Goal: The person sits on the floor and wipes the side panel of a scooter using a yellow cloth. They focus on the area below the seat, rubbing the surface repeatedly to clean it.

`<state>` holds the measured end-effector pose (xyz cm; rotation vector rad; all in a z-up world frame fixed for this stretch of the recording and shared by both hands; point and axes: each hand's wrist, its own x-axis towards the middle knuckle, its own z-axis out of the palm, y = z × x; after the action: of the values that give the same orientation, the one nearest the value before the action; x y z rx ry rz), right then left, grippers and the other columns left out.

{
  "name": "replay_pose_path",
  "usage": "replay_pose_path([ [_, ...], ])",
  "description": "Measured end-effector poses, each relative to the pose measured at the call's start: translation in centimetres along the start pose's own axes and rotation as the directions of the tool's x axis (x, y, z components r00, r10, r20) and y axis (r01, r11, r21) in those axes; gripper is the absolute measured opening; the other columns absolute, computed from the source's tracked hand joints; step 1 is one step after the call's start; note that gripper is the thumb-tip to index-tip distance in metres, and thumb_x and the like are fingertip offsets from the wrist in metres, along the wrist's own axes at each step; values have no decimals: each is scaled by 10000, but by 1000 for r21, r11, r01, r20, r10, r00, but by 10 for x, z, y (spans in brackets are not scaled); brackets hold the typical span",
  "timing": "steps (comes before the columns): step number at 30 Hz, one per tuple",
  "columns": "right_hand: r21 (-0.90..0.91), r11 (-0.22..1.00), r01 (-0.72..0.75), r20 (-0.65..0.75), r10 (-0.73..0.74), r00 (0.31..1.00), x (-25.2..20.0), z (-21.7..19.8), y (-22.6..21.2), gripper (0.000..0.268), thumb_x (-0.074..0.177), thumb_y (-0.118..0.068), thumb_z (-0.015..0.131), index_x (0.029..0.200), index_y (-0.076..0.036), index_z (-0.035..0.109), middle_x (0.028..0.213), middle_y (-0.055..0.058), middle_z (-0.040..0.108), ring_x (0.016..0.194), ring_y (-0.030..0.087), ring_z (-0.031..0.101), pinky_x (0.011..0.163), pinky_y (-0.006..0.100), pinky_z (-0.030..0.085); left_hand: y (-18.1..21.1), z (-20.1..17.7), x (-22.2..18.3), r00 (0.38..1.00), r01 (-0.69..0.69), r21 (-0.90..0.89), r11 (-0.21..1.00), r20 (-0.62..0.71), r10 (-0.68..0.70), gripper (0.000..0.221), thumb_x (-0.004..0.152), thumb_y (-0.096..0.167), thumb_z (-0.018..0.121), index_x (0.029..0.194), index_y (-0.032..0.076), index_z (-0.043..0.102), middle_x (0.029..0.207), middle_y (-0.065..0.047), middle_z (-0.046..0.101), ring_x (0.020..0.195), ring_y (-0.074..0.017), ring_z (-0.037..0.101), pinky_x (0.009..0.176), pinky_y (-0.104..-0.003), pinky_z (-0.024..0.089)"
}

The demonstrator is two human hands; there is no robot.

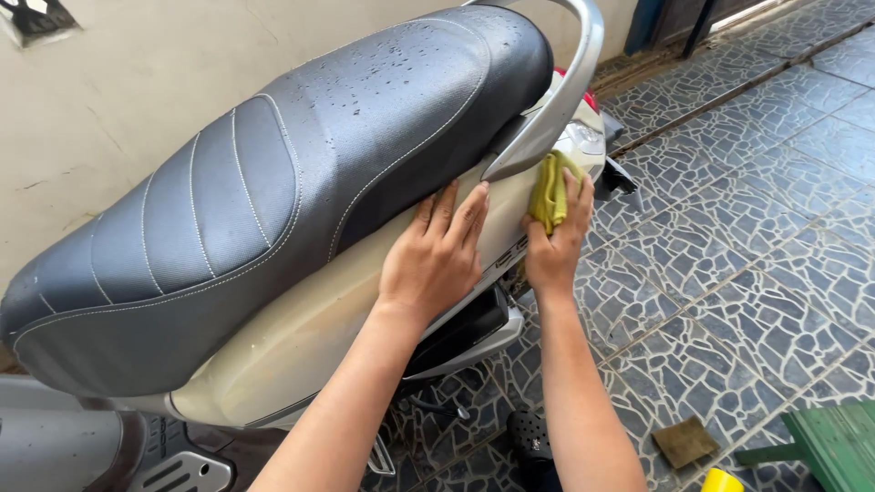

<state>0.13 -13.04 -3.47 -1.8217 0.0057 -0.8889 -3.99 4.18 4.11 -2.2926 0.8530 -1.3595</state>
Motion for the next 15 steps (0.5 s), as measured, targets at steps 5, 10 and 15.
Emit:
replay_pose_path([
  [5,23,1000,10,-99,-7,995,-38,22,-24,824,808,-52,639,1570,-276,417,1654,183,240,1483,528,230,1168,680,254,3,-4,1,1000,12,-21,1000,-18,-12,601,820,261,490,1353,23,630,1438,-155,559,1307,-390,557,1092,-476,441],
  [10,26,977,212,-111,-208,972,-26,22,-15,827,698,-76,658,1493,-267,533,1631,126,316,1508,485,222,1215,647,189,1,-7,1,1000,20,-1,1000,-9,-20,615,824,261,486,1373,16,615,1455,-152,550,1315,-385,552,1104,-468,437],
  [15,90,972,215,-45,-212,976,-14,-4,-30,750,725,100,609,1429,-154,552,1596,195,340,1445,526,312,1114,729,355,2,-2,2,1000,26,20,999,-15,-25,638,802,284,520,1376,24,619,1475,-141,532,1320,-371,551,1115,-470,436],
])
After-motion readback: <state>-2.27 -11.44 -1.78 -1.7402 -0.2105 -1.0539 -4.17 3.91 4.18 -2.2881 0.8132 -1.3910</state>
